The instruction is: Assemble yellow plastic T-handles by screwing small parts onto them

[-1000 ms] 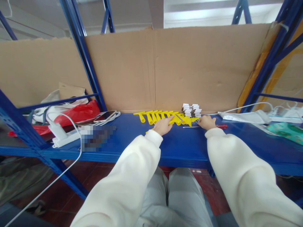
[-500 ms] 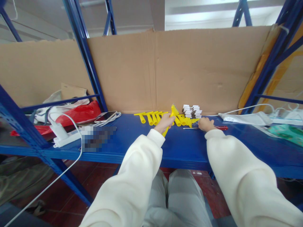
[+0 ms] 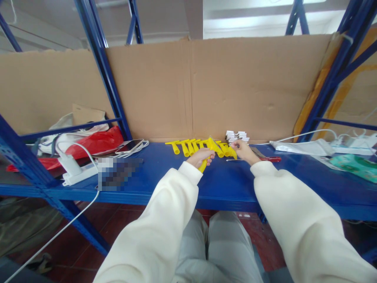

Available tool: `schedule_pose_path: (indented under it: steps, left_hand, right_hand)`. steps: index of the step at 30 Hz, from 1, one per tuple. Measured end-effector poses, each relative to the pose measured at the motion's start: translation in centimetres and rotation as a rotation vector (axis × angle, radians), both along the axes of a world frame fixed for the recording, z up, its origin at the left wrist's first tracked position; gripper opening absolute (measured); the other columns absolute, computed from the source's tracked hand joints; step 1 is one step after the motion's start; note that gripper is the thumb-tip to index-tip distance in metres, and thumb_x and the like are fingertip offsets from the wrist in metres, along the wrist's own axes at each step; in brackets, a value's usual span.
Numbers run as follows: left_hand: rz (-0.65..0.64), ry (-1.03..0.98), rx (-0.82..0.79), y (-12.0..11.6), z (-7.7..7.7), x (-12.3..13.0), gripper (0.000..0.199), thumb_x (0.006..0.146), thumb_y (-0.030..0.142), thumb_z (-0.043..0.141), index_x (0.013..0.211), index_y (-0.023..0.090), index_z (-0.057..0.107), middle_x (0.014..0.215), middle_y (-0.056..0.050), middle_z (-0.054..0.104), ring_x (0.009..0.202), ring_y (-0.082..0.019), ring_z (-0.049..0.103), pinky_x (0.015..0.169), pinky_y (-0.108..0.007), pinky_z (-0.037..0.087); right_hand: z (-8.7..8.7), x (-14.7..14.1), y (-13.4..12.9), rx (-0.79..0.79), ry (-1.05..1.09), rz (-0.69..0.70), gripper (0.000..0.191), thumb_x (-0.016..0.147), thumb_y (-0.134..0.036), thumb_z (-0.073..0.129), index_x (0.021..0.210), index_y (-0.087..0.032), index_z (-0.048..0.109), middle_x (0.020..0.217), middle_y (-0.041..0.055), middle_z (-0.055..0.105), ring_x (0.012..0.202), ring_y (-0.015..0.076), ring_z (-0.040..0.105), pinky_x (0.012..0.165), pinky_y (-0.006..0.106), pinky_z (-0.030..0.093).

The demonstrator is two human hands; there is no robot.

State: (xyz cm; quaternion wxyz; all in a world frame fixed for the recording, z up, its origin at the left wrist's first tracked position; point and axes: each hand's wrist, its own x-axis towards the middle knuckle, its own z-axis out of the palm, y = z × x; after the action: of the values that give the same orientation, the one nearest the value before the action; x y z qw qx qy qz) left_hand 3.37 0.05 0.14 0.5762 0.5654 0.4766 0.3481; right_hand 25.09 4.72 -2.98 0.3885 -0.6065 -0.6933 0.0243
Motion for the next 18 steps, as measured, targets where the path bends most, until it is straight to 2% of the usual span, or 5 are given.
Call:
schedule_pose_path:
  steps: [3,5,11,18]
  left_hand:
    - [-0.035,-0.017,-0.009,-0.1,0.0,0.1,0.028,0.088,0.000,0.050,0.068,0.019,0.044,0.051,0.009,0.042,0.037,-0.004,0.031,0.038,-0.015,0.022]
    - [-0.034,-0.013,-0.016,-0.2,0.1,0.2,0.028,0.089,0.000,0.049,0.069,0.019,0.045,0.050,0.009,0.042,0.036,-0.004,0.031,0.038,-0.015,0.022]
    - [-0.030,-0.010,-0.016,-0.2,0.0,0.2,0.029,0.092,0.002,0.048,0.069,0.019,0.044,0.050,0.009,0.042,0.036,-0.003,0.032,0.038,-0.015,0.022]
    - [-0.027,-0.050,-0.028,0.1,-0.3,0.1,0.026,0.090,0.005,0.055,0.070,0.019,0.046,0.051,0.009,0.043,0.037,-0.003,0.032,0.039,-0.014,0.023]
  right_hand:
    - [-0.2,-2.0,0.2,0.104,0.037,0.171,0.013,0.086,-0.020,0.056,0.081,-0.020,0.068,0.099,0.0093,0.074,0.101,0.0256,0.066,0.099,0.042,0.049]
    - [-0.5,-2.7,0.2,0.120,0.017,0.227,0.012,0.085,-0.021,0.058,0.078,-0.022,0.067,0.094,0.0080,0.073,0.099,0.0259,0.065,0.100,0.043,0.049]
    - [-1.0,-2.9,0.3,0.092,-0.011,0.252,0.011,0.084,-0.021,0.059,0.076,-0.022,0.066,0.092,0.0073,0.071,0.098,0.0258,0.065,0.099,0.044,0.050]
    - [-1.1,-3.2,0.1,0.131,0.045,0.301,0.011,0.084,-0.022,0.060,0.074,-0.023,0.065,0.094,0.0070,0.072,0.097,0.0255,0.066,0.099,0.044,0.050]
